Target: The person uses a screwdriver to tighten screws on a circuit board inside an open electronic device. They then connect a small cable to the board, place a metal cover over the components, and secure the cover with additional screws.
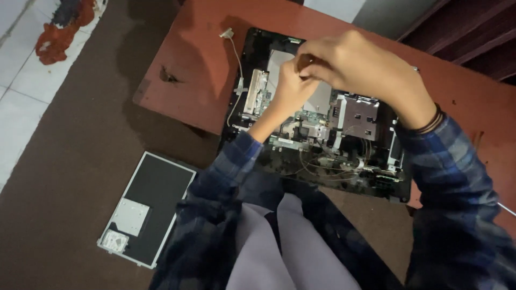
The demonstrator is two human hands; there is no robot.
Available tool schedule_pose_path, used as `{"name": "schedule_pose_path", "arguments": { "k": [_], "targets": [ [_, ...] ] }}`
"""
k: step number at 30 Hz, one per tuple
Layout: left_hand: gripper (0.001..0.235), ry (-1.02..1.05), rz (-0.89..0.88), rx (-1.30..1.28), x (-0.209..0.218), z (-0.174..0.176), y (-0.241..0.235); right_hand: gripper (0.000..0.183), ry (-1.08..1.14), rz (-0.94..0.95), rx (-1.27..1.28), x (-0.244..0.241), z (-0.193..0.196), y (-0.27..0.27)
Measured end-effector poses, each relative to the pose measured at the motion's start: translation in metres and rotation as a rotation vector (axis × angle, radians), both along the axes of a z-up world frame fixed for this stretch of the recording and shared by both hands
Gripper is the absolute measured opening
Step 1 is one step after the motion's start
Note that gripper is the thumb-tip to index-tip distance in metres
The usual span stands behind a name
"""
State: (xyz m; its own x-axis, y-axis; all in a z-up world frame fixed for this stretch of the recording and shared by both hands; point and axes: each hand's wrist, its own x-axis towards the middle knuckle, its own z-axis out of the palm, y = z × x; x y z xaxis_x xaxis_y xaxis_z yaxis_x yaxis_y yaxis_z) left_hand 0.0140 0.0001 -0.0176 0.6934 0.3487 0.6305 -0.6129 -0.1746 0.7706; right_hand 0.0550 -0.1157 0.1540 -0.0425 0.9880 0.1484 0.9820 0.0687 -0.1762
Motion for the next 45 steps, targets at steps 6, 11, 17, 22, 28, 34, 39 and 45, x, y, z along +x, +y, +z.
{"name": "schedule_pose_path", "arguments": {
  "k": [6, 11, 17, 22, 28, 34, 39, 45],
  "targets": [
    [0.012, 0.214, -0.224, 0.047, 0.005, 0.017, 0.017, 0.016, -0.073, -0.095, 0.088, 0.006, -0.012, -0.008],
    [0.031, 0.136, -0.438, 0.135, 0.022, 0.017, 0.029, 0.016, -0.131, -0.265, 0.142, 0.006, -0.02, -0.013],
    [0.031, 0.27, -0.714, 0.009, 0.042, 0.022, 0.032, 0.027, -0.263, -0.427, 0.237, 0.017, -0.048, -0.014],
    [0.019, 0.444, -0.628, 0.128, 0.038, 0.024, 0.028, 0.033, -0.282, -0.433, 0.244, 0.02, -0.038, -0.023],
    [0.05, 0.389, -0.768, 0.369, -0.008, 0.035, 0.072, 0.034, 0.044, -0.285, 0.411, 0.012, -0.055, -0.021],
    [0.027, 0.322, -0.181, 0.712, 0.013, -0.069, 0.15, 0.016, 0.999, -0.262, 0.594, 0.037, -0.108, -0.007],
    [0.016, 0.543, -0.183, 0.961, 0.063, -0.08, 0.148, 0.016, 1.096, -0.218, 0.616, 0.059, -0.073, -0.003],
    [0.039, 0.675, -0.425, 1.084, 0.091, -0.069, 0.141, 0.008, 0.917, -0.055, 0.616, 0.094, -0.076, 0.009]
  ]
}}
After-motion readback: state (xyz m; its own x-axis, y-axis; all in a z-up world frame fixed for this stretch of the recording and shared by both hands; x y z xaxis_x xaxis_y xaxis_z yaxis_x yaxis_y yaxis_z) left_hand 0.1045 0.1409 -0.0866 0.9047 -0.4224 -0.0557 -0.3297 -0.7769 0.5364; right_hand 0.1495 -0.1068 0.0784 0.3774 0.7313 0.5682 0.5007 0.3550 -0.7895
